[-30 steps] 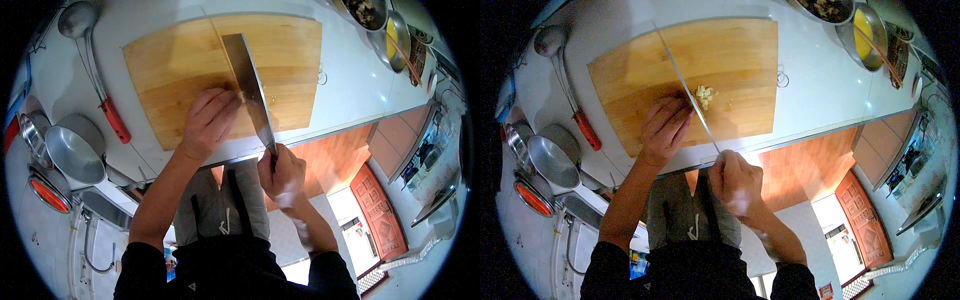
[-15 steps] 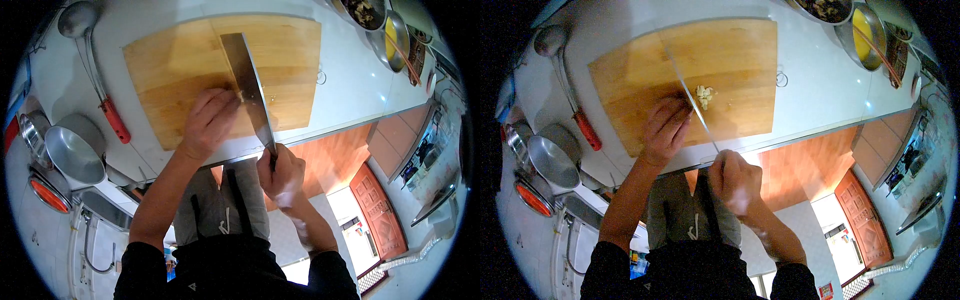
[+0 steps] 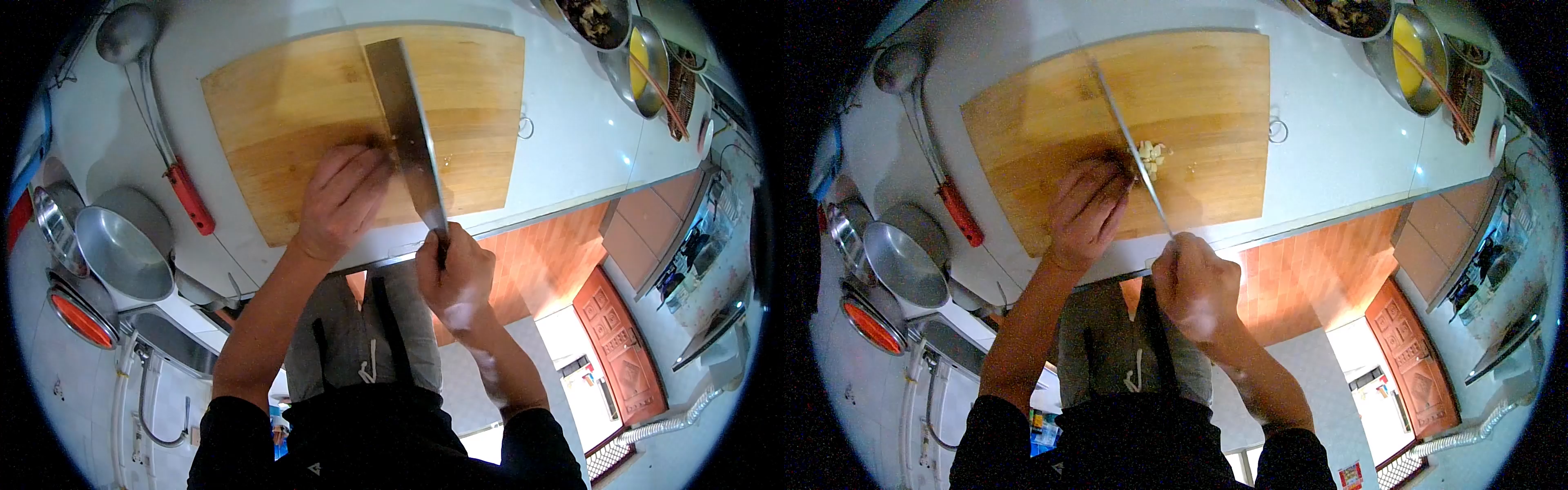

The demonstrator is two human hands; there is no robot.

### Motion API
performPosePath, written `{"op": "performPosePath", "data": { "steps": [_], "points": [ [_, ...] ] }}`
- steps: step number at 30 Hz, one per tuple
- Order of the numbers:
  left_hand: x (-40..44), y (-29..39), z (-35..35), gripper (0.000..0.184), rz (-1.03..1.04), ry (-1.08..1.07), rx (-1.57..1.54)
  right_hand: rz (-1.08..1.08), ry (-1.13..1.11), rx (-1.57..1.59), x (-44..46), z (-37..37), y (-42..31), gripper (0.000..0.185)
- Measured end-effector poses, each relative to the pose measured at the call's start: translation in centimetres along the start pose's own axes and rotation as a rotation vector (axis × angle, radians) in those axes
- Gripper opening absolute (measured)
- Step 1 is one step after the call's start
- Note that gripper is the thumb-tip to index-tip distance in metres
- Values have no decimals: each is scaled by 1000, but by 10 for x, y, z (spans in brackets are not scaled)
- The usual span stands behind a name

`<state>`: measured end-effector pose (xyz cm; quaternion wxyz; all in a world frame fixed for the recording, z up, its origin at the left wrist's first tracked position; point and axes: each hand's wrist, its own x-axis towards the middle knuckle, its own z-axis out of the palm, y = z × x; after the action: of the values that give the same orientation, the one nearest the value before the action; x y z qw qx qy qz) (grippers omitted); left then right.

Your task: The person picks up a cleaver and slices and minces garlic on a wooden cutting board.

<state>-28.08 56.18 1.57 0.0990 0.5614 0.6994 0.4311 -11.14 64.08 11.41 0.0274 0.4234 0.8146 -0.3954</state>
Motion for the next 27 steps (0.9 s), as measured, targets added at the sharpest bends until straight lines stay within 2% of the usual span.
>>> {"op": "performPosePath", "data": {
  "steps": [4,11,27],
  "points": [
    [-2,-1,-1,29,-4,-15,-9,-61,55,58,0,-4,-2,15],
    [1,1,-3,31,-10,-3,-6,-65,13,10,-4,-4,0,13],
    [-1,0,-1,31,1,8,15,18,-7,30,0,-6,-3,12]
  ]
}}
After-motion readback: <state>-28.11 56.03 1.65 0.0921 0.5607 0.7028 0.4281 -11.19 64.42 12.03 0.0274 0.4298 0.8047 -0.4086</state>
